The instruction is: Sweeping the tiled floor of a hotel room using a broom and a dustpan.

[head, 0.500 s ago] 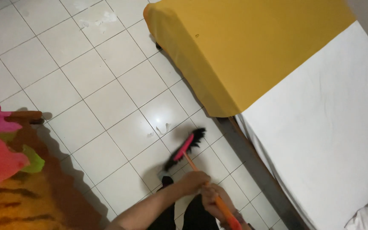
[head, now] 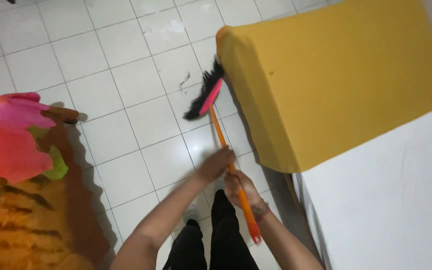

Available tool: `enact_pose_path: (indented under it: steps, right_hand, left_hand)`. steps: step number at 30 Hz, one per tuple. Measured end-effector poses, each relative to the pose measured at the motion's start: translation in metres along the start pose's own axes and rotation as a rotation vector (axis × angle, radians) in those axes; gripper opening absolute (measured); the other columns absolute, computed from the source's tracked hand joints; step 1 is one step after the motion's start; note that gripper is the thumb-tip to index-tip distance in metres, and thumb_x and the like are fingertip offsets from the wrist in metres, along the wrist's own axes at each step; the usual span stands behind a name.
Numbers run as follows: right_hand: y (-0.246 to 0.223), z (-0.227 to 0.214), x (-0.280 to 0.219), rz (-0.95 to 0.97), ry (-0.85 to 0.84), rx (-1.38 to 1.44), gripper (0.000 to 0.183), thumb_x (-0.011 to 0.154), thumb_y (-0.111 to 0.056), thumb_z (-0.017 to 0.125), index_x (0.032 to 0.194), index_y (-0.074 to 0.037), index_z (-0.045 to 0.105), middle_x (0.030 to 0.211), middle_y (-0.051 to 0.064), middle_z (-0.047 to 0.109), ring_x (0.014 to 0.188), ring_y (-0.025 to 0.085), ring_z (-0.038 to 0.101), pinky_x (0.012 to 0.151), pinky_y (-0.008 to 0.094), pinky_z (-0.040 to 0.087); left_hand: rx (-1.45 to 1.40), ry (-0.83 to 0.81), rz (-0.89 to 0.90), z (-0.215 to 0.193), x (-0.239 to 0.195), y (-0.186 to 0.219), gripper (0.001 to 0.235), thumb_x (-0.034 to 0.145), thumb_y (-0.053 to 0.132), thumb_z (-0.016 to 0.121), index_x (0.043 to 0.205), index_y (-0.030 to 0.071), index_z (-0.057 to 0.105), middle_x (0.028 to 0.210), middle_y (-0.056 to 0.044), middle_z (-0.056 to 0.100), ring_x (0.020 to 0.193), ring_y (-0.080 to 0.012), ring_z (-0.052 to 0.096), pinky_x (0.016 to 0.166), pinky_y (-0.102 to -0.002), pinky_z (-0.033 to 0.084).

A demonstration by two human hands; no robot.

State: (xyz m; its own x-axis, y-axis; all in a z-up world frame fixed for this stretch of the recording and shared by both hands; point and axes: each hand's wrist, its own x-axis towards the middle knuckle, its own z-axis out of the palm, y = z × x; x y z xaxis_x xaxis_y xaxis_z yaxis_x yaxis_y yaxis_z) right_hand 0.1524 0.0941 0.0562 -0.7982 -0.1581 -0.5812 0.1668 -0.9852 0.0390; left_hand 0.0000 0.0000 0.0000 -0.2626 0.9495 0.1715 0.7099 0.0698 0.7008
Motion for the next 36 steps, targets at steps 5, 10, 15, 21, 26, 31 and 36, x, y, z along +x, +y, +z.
enact_pose_path:
  steps: [5, 10, 15, 21, 26, 31, 36]
  right_hand:
    - [-0.007, 0.049, -0.136, 0.234, 0.36, -0.279, 0.023, 0.102, -0.022, 0.055, 0.081, -0.014, 0.054, 0.05, -0.005, 0.04, 0.035, 0.009, 0.037, 0.033, 0.024, 0.035]
    - [-0.057, 0.011, -0.15, 0.763, 0.452, -0.189, 0.017, 0.109, -0.02, 0.05, 0.095, -0.012, 0.057, 0.053, -0.003, 0.043, 0.04, 0.01, 0.042, 0.038, 0.025, 0.036]
    - [-0.041, -0.013, 0.018, 1.089, 0.113, -0.08, 0.023, 0.114, -0.022, 0.053, 0.104, -0.003, 0.061, 0.07, 0.004, 0.065, 0.056, 0.014, 0.066, 0.047, 0.023, 0.054]
    - [-0.033, -0.028, 0.205, 0.998, 0.078, -0.65, 0.022, 0.102, -0.017, 0.059, 0.095, 0.001, 0.067, 0.078, 0.009, 0.072, 0.058, 0.01, 0.069, 0.049, 0.018, 0.056]
    - [-0.1, 0.081, 0.218, 0.564, 0.569, -1.345, 0.023, 0.095, -0.017, 0.062, 0.084, 0.001, 0.07, 0.064, 0.005, 0.067, 0.043, 0.009, 0.053, 0.036, 0.02, 0.041]
    - [-0.202, 0.123, 0.241, 0.461, 0.516, -1.398, 0.025, 0.098, -0.025, 0.057, 0.089, -0.003, 0.064, 0.069, 0.004, 0.062, 0.047, 0.009, 0.052, 0.036, 0.023, 0.039]
    - [-0.222, 0.123, 0.247, 0.249, 0.47, -1.346, 0.019, 0.099, -0.019, 0.056, 0.101, 0.0, 0.058, 0.076, 0.008, 0.064, 0.054, 0.012, 0.056, 0.04, 0.026, 0.046]
  left_hand:
    - [0.073, -0.087, -0.127, -0.028, -0.014, 0.146, 0.02, 0.091, 0.006, 0.057, 0.111, 0.006, 0.061, 0.132, -0.016, 0.062, 0.133, -0.0401, 0.052, 0.108, -0.052, 0.042]
    - [-0.036, 0.044, -0.212, -0.001, -0.05, 0.18, 0.022, 0.087, 0.007, 0.064, 0.109, 0.004, 0.062, 0.112, -0.015, 0.064, 0.117, -0.0387, 0.059, 0.102, -0.05, 0.045]
    - [0.014, -0.043, -0.6, 0.044, -0.12, 0.08, 0.029, 0.084, 0.002, 0.061, 0.113, 0.005, 0.059, 0.11, -0.016, 0.062, 0.108, -0.0359, 0.06, 0.091, -0.044, 0.051]
    - [-0.176, 0.295, -0.902, 0.006, -0.117, -0.01, 0.03, 0.087, -0.004, 0.055, 0.114, 0.007, 0.057, 0.114, -0.018, 0.061, 0.11, -0.04, 0.061, 0.091, -0.045, 0.052]
    - [-0.15, 0.494, -0.718, 0.004, -0.023, -0.083, 0.025, 0.091, -0.003, 0.05, 0.113, 0.006, 0.058, 0.117, -0.02, 0.06, 0.113, -0.0396, 0.06, 0.096, -0.045, 0.05]
    - [-0.225, 0.7, -0.475, -0.026, 0.093, -0.125, 0.018, 0.095, 0.004, 0.052, 0.112, 0.005, 0.056, 0.112, -0.019, 0.058, 0.11, -0.04, 0.057, 0.092, -0.045, 0.048]
    - [-0.333, 0.692, -0.396, -0.049, 0.141, -0.143, 0.01, 0.1, 0.004, 0.05, 0.109, 0.006, 0.053, 0.107, -0.015, 0.058, 0.105, -0.0353, 0.059, 0.091, -0.042, 0.05]
